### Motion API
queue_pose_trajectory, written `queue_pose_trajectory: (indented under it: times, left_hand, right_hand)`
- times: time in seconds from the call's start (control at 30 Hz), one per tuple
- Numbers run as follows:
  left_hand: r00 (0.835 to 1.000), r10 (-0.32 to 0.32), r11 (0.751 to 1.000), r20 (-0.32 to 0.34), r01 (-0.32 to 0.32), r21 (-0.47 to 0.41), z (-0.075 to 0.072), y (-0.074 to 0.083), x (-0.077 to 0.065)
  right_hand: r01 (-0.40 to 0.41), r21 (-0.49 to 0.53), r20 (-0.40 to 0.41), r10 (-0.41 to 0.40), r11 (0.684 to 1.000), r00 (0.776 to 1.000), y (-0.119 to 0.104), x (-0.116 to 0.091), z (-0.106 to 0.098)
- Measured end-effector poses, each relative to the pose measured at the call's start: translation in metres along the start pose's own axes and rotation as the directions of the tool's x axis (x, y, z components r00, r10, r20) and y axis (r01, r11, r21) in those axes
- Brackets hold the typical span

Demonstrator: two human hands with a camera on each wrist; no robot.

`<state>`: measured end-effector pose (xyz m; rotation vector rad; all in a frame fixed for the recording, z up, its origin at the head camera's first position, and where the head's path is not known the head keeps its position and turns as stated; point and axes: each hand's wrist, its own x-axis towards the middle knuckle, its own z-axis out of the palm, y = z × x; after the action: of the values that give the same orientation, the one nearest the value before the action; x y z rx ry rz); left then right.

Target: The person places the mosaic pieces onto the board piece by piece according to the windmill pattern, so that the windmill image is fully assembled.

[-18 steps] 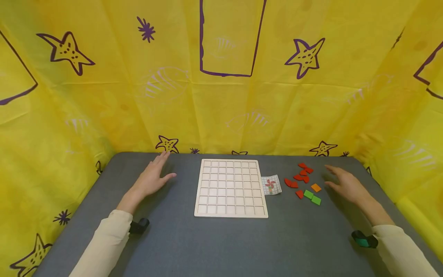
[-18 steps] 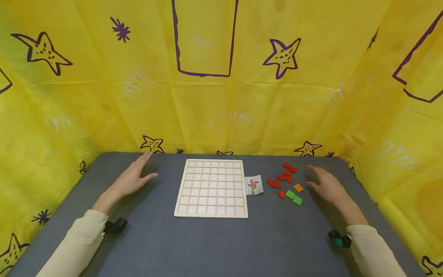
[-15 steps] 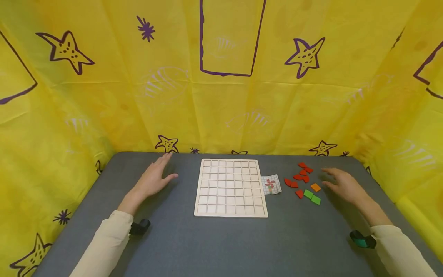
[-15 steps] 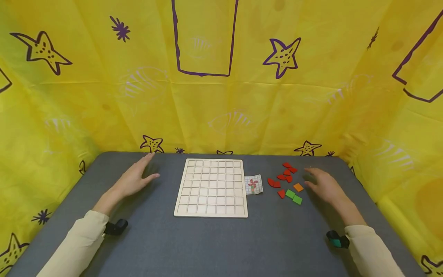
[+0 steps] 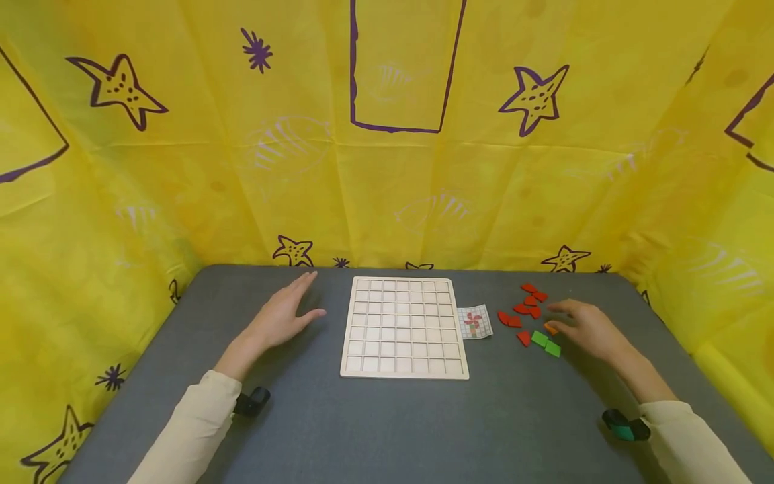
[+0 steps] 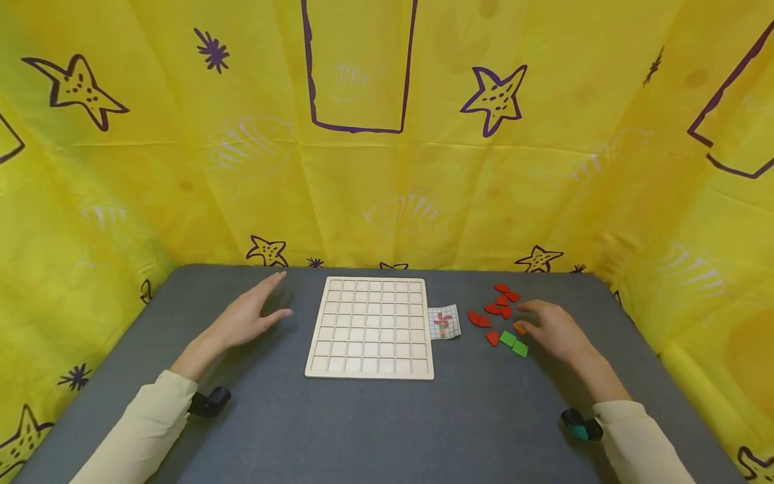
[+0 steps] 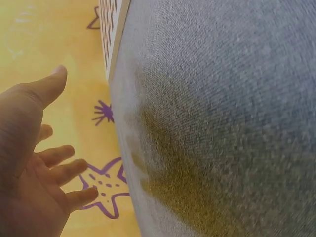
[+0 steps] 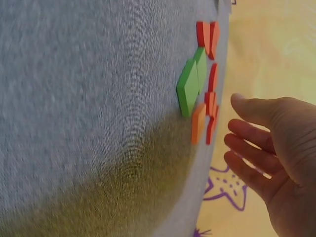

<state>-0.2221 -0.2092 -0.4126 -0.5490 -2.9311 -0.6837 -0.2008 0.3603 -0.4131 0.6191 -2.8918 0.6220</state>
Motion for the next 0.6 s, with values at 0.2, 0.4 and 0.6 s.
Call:
queue_pose_trajectory:
  times: [0.2,0.4,0.6]
  left_hand:
    - [0.996,0.081,0.997,0.035,-0.081,0.010,0.010,0.003,0.001]
    - [0.976,0.048,0.999,0.212,-0.043,-0.027,0.019,0.020,0.000]
    - [0.968,0.058,0.998,0.245,-0.053,-0.028,0.027,0.028,0.001]
  right_hand:
    - [0.031,0.049,0.014,-0.031,0.998,0.999,-0.006,0.000,0.005]
    - [0.071,0.039,0.006,-0.072,0.997,0.997,-0.014,0.000,0.007]
    - [0.054,-0.005,0.021,-0.054,0.999,0.998,-0.020,-0.001,0.011]
